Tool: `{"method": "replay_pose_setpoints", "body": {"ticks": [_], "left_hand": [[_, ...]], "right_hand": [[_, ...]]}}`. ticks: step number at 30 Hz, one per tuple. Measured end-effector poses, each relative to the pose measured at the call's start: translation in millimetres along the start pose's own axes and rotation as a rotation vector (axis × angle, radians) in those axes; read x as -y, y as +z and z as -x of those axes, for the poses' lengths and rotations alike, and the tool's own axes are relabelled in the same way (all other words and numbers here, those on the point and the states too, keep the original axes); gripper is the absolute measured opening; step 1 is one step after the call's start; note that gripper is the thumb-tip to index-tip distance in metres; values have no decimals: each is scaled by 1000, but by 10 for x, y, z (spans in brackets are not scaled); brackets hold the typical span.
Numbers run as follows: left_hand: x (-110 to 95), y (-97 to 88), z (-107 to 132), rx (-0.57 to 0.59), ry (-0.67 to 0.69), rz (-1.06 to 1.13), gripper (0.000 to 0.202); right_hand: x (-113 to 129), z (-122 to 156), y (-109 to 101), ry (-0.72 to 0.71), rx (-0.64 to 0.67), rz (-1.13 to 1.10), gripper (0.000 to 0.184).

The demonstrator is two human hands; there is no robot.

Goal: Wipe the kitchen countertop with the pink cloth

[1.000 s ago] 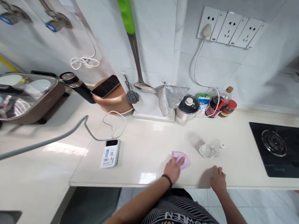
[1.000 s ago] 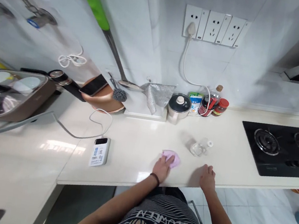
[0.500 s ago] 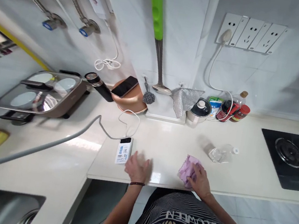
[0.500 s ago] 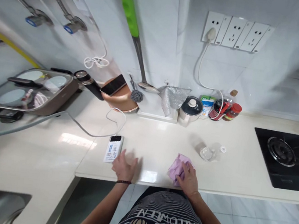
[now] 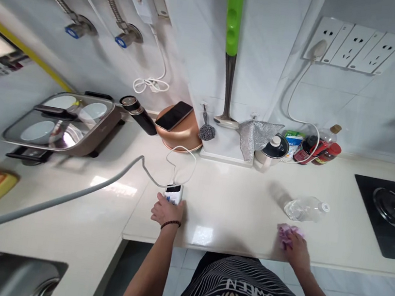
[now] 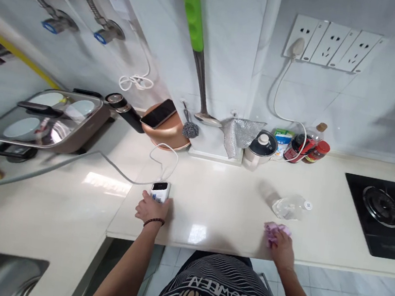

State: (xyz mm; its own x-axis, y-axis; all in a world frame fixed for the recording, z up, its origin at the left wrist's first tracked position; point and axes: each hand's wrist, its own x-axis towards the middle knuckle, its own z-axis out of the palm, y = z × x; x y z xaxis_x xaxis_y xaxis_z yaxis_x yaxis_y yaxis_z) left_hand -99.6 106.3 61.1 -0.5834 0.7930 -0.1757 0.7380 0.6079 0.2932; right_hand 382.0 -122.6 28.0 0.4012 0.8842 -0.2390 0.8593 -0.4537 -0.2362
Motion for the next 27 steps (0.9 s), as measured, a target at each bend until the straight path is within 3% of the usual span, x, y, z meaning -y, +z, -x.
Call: {"method": "replay_pose_setpoints", "body": {"ticks": [4,7,10,13,17,20,23,27], "left_hand": [[38,18,-62,20,22,1,94],[27,18,-14,24,64,-5,95],[-23,47,134,51,136,-7,97],[-133,118,371,103,248,-3,95],[-375,262,731,183,404,12,90],[-557,385,940,237,496,21,88],[-693,497,1063,296,584,8,84],[-839,626,1163,304,663,-7,84]], "right_hand": [[-704,85,-225,226,-90,31,46],[-839,24,-317,391,-96,38,48],[-541,-65,-221,358,-129,11,49],[38,-82,39,135,-155,-74,49],[746,19,416,-100,-85,-211,44],[900,69,565,-139,-68,-289,34],[663,54,556,-118,-118,-348,38],[-68,1,346,103,-228,-356,33]]}}
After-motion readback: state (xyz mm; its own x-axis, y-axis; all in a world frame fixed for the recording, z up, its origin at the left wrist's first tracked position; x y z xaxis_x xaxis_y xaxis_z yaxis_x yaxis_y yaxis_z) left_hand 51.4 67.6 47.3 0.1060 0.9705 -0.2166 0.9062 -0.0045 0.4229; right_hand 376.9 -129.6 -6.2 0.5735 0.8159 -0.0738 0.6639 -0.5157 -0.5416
